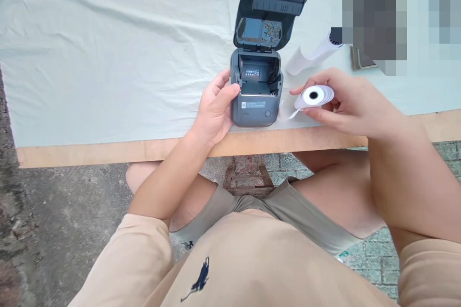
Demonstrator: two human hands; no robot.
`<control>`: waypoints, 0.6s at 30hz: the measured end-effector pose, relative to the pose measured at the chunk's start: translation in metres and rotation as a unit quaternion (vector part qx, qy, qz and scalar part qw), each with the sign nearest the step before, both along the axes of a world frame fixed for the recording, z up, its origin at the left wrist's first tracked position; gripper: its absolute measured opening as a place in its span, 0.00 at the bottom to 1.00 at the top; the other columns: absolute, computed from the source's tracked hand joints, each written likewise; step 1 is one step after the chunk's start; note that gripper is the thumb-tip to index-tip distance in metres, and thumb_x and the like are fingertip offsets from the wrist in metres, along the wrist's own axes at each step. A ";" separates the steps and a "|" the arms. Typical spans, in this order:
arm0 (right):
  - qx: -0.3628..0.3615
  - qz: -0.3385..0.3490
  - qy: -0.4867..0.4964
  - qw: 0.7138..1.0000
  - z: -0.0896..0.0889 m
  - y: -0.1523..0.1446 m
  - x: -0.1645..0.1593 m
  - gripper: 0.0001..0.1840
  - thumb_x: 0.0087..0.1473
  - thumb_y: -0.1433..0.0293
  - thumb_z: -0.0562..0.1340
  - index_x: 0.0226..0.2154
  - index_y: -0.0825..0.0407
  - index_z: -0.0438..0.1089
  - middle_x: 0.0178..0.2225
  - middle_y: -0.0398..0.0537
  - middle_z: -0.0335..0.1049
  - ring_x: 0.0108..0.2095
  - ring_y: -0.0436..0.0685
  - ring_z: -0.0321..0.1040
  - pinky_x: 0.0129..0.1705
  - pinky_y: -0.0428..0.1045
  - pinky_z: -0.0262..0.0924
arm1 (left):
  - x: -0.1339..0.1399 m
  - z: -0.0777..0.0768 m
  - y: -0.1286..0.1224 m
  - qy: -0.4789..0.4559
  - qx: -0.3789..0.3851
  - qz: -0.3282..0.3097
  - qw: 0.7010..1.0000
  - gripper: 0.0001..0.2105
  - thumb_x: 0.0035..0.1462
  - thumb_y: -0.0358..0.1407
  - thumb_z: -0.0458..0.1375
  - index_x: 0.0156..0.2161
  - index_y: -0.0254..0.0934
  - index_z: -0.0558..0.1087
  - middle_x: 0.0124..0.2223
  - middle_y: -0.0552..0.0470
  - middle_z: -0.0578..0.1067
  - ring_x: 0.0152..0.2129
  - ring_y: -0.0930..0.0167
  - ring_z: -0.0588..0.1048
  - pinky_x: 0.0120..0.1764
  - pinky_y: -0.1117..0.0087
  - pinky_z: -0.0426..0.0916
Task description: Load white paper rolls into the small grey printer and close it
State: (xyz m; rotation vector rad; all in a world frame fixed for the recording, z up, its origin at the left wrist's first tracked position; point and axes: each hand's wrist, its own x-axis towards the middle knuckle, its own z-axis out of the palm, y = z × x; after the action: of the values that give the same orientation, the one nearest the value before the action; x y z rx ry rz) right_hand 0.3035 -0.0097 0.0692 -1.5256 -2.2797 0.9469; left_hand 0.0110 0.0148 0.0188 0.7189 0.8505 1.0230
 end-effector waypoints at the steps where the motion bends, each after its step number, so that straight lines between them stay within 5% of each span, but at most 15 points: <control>1: -0.014 -0.002 0.001 1.000 -0.001 0.000 0.000 0.15 0.64 0.61 0.66 0.51 0.45 0.68 0.55 0.49 0.84 0.28 0.50 0.70 0.30 0.49 0.64 | 0.000 0.000 0.000 0.004 -0.001 -0.001 1.000 0.27 0.54 0.52 0.77 0.52 0.41 0.77 0.56 0.44 0.87 0.73 0.51 0.76 0.67 0.54 0.81; 4: -0.066 -0.012 -0.003 0.998 0.003 0.002 0.006 0.17 0.61 0.63 0.69 0.51 0.45 0.72 0.57 0.51 0.83 0.31 0.51 0.74 0.32 0.50 0.64 | -0.001 0.001 0.000 0.007 0.000 -0.006 1.000 0.25 0.56 0.52 0.77 0.52 0.42 0.78 0.56 0.45 0.88 0.72 0.53 0.77 0.66 0.56 0.82; 7: -0.075 -0.007 0.033 0.997 0.017 0.002 0.020 0.25 0.60 0.55 0.73 0.57 0.43 0.74 0.60 0.53 0.80 0.26 0.47 0.69 0.26 0.50 0.59 | -0.002 0.000 0.000 -0.002 0.004 -0.009 1.000 0.25 0.56 0.51 0.77 0.52 0.41 0.78 0.56 0.45 0.88 0.72 0.53 0.78 0.66 0.56 0.82; 11: 0.120 -0.189 0.078 0.972 0.033 0.007 0.022 0.15 0.61 0.55 0.71 0.42 0.46 0.73 0.46 0.52 0.80 0.23 0.46 0.57 0.24 0.51 0.52 | -0.001 0.000 0.000 -0.006 0.001 -0.011 1.000 0.23 0.55 0.51 0.77 0.50 0.43 0.79 0.58 0.47 0.88 0.71 0.53 0.78 0.64 0.58 0.83; 13: 0.161 -0.257 0.043 0.952 0.033 0.015 0.013 0.17 0.54 0.62 0.74 0.44 0.46 0.71 0.52 0.53 0.78 0.26 0.46 0.57 0.25 0.52 0.55 | -0.001 0.000 0.000 0.002 -0.001 -0.010 1.000 0.22 0.55 0.51 0.77 0.49 0.44 0.79 0.59 0.48 0.88 0.71 0.54 0.78 0.63 0.59 0.83; 16: 0.092 -0.234 -0.006 0.968 0.024 0.031 -0.001 0.27 0.53 0.68 0.74 0.53 0.46 0.68 0.65 0.55 0.72 0.35 0.49 0.67 0.32 0.50 0.64 | -0.001 0.000 0.000 0.008 0.006 -0.010 1.000 0.22 0.55 0.52 0.77 0.49 0.45 0.80 0.59 0.49 0.88 0.72 0.54 0.77 0.64 0.59 0.82; 18: 0.052 -0.231 -0.034 0.971 0.017 0.040 -0.006 0.25 0.57 0.69 0.72 0.54 0.45 0.67 0.64 0.54 0.72 0.37 0.49 0.68 0.37 0.50 0.65 | 0.000 -0.001 0.000 0.000 0.010 -0.009 1.000 0.21 0.56 0.51 0.76 0.48 0.45 0.80 0.59 0.48 0.88 0.72 0.54 0.77 0.64 0.58 0.82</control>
State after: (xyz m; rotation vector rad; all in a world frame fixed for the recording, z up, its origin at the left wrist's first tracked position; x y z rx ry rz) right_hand 0.2975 0.0307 0.0866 -1.9425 -1.8459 0.6418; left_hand 0.0107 0.0147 0.0179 0.7415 0.8327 1.0158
